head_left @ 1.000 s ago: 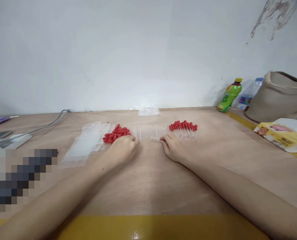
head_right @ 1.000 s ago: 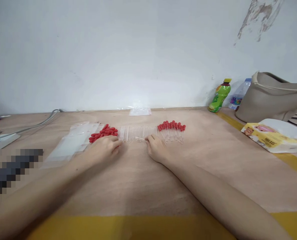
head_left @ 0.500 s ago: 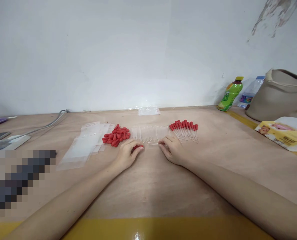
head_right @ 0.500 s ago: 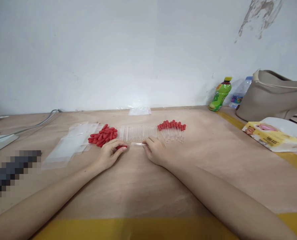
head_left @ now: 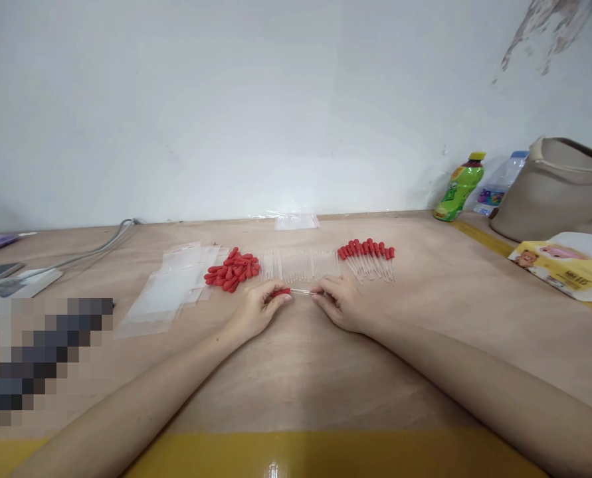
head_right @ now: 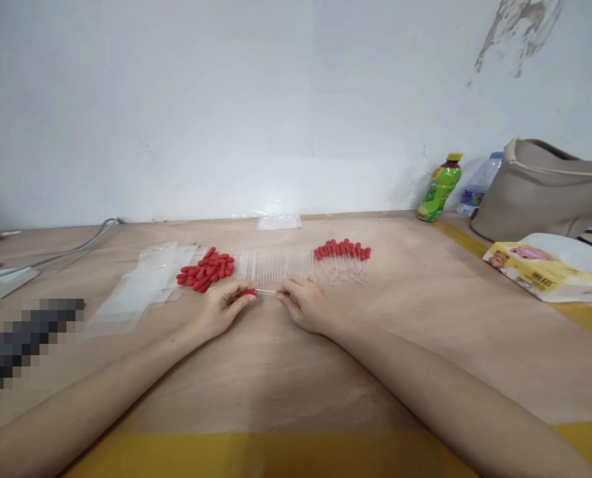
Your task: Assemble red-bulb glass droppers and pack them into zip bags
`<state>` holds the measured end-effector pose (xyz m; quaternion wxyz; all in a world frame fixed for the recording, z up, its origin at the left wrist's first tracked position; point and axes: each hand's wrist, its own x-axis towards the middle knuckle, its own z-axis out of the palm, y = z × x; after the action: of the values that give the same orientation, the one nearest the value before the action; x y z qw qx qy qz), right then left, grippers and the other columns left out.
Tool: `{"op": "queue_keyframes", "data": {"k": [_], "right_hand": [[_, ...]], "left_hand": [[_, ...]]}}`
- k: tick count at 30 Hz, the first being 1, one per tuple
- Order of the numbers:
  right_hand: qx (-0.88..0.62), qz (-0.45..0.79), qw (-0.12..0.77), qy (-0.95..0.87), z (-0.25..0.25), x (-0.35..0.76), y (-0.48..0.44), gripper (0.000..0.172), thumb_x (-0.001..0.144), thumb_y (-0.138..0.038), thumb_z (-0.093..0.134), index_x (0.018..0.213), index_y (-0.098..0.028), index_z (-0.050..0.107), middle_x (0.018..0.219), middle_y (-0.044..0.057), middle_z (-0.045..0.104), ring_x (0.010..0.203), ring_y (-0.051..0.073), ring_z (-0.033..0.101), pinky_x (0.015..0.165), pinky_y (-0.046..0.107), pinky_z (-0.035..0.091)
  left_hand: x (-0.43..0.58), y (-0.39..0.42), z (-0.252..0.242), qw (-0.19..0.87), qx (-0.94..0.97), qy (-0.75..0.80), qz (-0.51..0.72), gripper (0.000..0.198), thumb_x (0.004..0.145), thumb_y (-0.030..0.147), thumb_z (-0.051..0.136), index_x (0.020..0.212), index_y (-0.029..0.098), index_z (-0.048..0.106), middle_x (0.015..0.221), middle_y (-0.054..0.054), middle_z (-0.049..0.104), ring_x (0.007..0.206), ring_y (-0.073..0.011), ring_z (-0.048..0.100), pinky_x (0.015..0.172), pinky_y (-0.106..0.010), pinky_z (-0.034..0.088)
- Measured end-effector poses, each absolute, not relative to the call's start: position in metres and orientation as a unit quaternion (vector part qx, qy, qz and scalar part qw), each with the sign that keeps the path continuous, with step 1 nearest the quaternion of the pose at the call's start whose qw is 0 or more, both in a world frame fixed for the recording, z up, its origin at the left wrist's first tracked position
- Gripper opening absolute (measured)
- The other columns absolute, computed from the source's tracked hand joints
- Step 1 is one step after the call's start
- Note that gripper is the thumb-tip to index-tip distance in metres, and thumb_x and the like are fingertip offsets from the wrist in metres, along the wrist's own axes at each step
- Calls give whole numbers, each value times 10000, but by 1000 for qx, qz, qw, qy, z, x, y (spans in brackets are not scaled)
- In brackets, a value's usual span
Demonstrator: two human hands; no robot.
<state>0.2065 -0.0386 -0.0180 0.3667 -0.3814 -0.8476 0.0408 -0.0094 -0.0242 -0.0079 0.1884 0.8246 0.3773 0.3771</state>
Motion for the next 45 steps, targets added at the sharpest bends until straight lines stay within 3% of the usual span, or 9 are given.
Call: {"op": "queue_keyframes", "data": {"k": [6, 12, 16, 20, 26, 38, 45], "right_hand": [[-368, 72, 341, -862, -15, 213, -32, 110, 831, -180, 488, 818, -191, 596, 749, -6, 606, 645, 100, 508, 705, 293, 283], [-374, -1, 301, -877, -9, 216, -36, 159, 844, -189, 467, 822, -214, 622, 800, -3, 631, 648, 110, 507, 704, 303, 271], [-395, -88, 305, -862, -8, 214, -45, 192, 850, -192, 450, 863, -232, 637, 797, 11, 629, 642, 127, 471, 677, 300, 273], [-372, -95, 312, -869, -10, 213, -47, 211, 866, -211, 422, 888, -215, 632, 773, 22, 622, 623, 123, 458, 653, 293, 271], [-351, -93, 302, -881, -8, 209, -44, 232, 869, -209, 385, 798, -169, 603, 704, 22, 610, 579, 111, 453, 654, 301, 250], [-418, 44, 249, -872, -8, 194, -44, 236, 853, -204, 422, 648, -177, 536, 631, -10, 609, 576, 112, 497, 684, 294, 267], [-434, 132, 240, -858, -1, 187, -41, 275, 855, -197, 408, 644, -183, 584, 593, -24, 607, 552, 105, 508, 731, 303, 316]], "left_hand": [[-11, -25, -12, 252, 830, 354, 350, 181, 828, 289, 508, 821, 150, 622, 627, 6, 607, 573, -102, 567, 562, -196, 456], [-10, -27, -15, 252, 839, 354, 328, 199, 824, 308, 514, 866, 162, 643, 712, -15, 652, 536, -96, 575, 544, -209, 473], [-10, -27, -17, 230, 836, 369, 335, 216, 817, 327, 524, 868, 158, 649, 654, -11, 637, 524, -102, 567, 518, -211, 461], [-9, -29, -15, 200, 847, 369, 326, 220, 812, 327, 535, 881, 152, 650, 614, -5, 628, 527, -103, 560, 514, -209, 451], [-9, -31, -11, 156, 868, 355, 309, 188, 810, 303, 539, 864, 160, 648, 743, -22, 671, 622, -120, 588, 571, -223, 452], [-10, -29, -14, 167, 875, 339, 301, 178, 824, 278, 514, 896, 168, 633, 817, -31, 680, 700, -138, 612, 625, -241, 472], [-9, -29, -13, 144, 885, 321, 304, 191, 828, 282, 508, 895, 166, 645, 794, -39, 680, 700, -145, 615, 617, -239, 474]]}}
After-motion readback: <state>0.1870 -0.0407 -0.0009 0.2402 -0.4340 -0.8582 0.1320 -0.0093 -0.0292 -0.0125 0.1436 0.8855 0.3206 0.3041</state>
